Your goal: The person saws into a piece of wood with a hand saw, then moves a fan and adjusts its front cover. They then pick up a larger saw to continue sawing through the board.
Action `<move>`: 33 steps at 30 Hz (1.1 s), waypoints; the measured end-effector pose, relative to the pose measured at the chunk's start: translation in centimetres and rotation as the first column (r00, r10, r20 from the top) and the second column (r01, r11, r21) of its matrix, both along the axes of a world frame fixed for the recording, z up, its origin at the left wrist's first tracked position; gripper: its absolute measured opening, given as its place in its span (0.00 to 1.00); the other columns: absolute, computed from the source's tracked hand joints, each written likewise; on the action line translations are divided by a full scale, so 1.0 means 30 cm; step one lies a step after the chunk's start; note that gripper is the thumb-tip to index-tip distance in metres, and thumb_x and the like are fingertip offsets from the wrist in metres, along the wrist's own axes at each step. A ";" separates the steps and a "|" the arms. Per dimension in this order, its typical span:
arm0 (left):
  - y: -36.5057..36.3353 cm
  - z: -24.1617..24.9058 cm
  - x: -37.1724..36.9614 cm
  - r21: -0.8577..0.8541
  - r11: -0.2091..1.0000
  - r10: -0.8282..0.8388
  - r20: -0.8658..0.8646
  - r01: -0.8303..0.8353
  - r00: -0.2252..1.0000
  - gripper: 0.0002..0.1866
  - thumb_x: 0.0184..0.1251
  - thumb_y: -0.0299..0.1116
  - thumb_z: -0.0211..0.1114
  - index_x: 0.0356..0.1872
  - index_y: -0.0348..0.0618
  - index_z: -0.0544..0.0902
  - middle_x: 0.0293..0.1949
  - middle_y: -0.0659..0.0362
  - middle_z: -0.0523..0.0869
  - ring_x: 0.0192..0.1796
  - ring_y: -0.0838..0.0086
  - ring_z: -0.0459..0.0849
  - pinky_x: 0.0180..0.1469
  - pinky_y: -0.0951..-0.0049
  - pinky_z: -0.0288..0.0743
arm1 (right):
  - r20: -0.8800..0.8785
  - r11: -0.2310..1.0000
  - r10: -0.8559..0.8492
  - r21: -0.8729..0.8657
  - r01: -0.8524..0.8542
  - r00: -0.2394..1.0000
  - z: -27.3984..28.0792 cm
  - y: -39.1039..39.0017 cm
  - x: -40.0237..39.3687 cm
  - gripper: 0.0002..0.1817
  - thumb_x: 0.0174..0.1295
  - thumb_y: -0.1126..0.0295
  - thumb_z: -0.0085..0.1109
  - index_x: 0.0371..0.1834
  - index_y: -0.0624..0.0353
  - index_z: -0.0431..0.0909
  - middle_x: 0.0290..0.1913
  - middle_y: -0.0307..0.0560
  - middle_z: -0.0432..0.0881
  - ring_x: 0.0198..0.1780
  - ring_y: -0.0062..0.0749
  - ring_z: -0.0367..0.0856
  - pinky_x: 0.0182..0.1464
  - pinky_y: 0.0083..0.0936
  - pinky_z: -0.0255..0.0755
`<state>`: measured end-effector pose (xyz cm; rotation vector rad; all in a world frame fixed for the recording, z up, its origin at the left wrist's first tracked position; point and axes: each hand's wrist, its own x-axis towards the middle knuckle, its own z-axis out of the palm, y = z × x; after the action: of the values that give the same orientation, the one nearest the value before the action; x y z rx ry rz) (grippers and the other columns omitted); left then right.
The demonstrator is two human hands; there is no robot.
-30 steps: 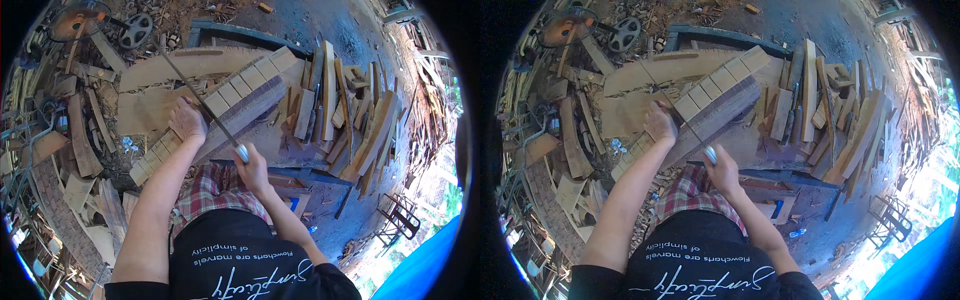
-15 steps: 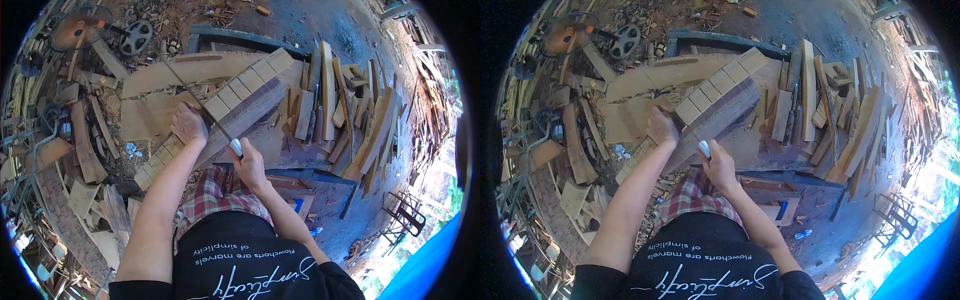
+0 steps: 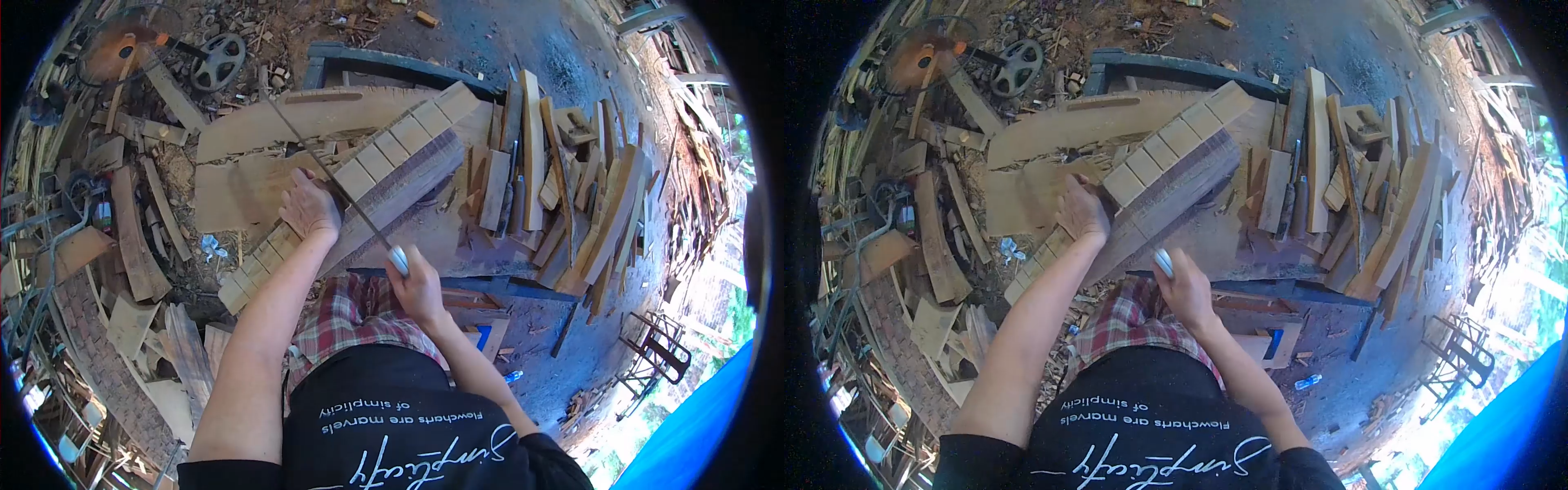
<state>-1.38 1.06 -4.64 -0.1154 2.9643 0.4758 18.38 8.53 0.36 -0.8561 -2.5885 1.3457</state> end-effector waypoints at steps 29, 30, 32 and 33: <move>0.002 0.022 -0.003 -0.010 1.000 0.010 0.067 -0.009 0.998 0.09 0.68 0.38 0.50 0.45 0.51 0.74 0.40 0.53 0.85 0.51 0.57 0.78 0.50 0.51 0.64 | 0.100 0.997 0.024 -0.082 -0.016 0.995 0.076 0.040 0.127 0.10 0.62 0.68 0.62 0.39 0.61 0.73 0.30 0.61 0.77 0.35 0.61 0.78 0.34 0.41 0.72; 0.004 0.024 0.000 -0.007 1.000 0.016 0.080 -0.016 0.997 0.09 0.68 0.38 0.50 0.45 0.51 0.74 0.40 0.53 0.85 0.51 0.57 0.78 0.50 0.51 0.64 | 0.113 0.997 0.030 -0.079 -0.021 0.993 0.097 0.043 0.178 0.10 0.62 0.68 0.62 0.39 0.61 0.73 0.30 0.61 0.77 0.35 0.61 0.78 0.34 0.41 0.72; 0.004 0.020 0.003 -0.006 1.000 -0.007 0.035 0.007 0.999 0.08 0.68 0.37 0.50 0.44 0.52 0.74 0.40 0.54 0.85 0.50 0.58 0.78 0.49 0.51 0.63 | 0.107 0.995 -0.023 -0.094 0.033 0.994 0.126 0.044 0.235 0.09 0.62 0.69 0.62 0.39 0.61 0.73 0.30 0.61 0.77 0.32 0.58 0.79 0.33 0.38 0.73; 0.001 0.017 0.009 -0.009 1.000 -0.007 0.041 0.007 0.999 0.08 0.68 0.37 0.50 0.44 0.52 0.74 0.40 0.54 0.85 0.50 0.58 0.78 0.49 0.51 0.63 | 0.086 0.987 -0.036 -0.152 0.049 0.996 0.115 0.044 0.205 0.09 0.62 0.71 0.61 0.35 0.61 0.71 0.29 0.61 0.77 0.32 0.58 0.80 0.32 0.38 0.72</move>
<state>-1.11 1.09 -4.13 -0.1146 2.9264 0.4532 24.51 9.85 3.83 -1.0047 -2.5359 1.5470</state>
